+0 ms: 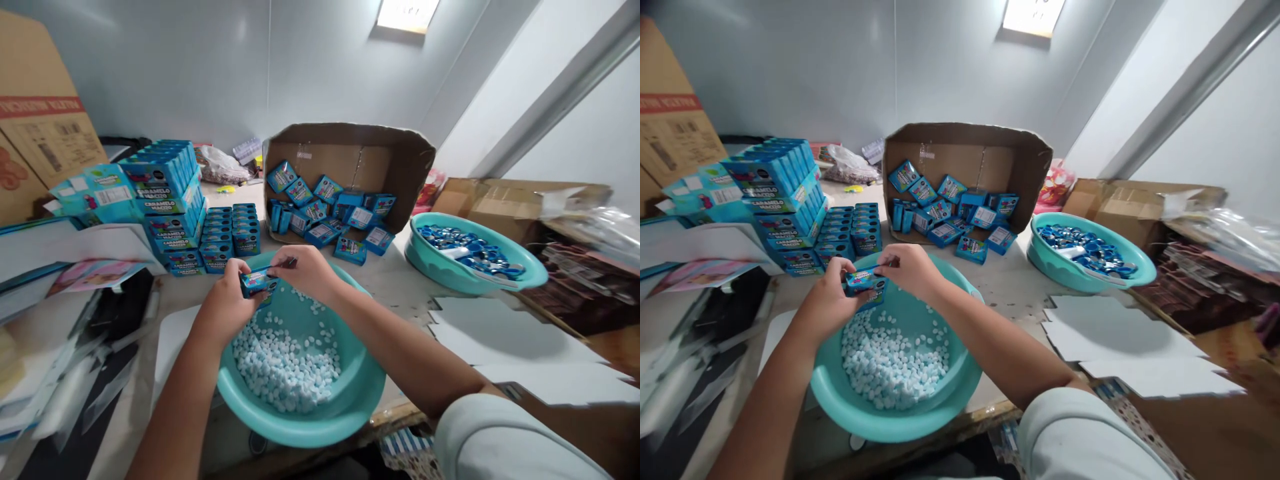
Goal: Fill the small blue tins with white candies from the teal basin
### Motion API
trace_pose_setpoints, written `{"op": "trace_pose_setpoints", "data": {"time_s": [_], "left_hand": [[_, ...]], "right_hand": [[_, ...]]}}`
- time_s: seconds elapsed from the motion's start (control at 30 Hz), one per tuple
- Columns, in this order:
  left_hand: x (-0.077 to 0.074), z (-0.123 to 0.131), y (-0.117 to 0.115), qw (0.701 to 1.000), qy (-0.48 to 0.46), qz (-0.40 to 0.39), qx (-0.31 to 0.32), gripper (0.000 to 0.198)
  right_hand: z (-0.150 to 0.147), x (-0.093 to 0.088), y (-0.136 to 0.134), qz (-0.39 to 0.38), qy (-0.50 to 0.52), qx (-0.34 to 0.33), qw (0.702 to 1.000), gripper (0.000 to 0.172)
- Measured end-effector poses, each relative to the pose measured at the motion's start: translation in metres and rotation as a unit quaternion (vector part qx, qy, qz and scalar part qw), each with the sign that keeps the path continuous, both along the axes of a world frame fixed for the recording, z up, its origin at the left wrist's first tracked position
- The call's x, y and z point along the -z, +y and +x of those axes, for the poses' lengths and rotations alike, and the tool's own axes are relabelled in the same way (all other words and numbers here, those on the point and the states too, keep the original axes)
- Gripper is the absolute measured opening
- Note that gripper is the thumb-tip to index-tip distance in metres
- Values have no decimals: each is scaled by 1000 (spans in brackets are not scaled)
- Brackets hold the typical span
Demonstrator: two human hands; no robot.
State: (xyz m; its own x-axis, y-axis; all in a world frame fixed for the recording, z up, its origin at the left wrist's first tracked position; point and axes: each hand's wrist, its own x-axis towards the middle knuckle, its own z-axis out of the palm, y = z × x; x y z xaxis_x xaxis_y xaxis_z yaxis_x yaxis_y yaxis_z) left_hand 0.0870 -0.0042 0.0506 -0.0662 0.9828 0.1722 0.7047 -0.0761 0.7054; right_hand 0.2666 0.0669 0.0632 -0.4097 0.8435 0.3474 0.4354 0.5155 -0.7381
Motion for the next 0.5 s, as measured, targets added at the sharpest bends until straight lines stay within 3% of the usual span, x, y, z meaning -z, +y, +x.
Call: {"op": "trace_pose_setpoints", "data": {"time_s": [0.2,0.33,0.43,0.5], "left_hand": [[0,-2,1,1000,-28,9,10,40],[4,-2,3,998,-57,24,27,42],[1,2,0,993,-97,55,-40,45],[-6,1,-6,982,-123,105,-94,47]], "right_hand": [[-5,1,-7,43,58,-7,997,9],[-7,2,-6,56,128,-19,990,25],[-6,6,8,43,176,19,983,36],[-6,10,17,31,89,43,995,39]]}}
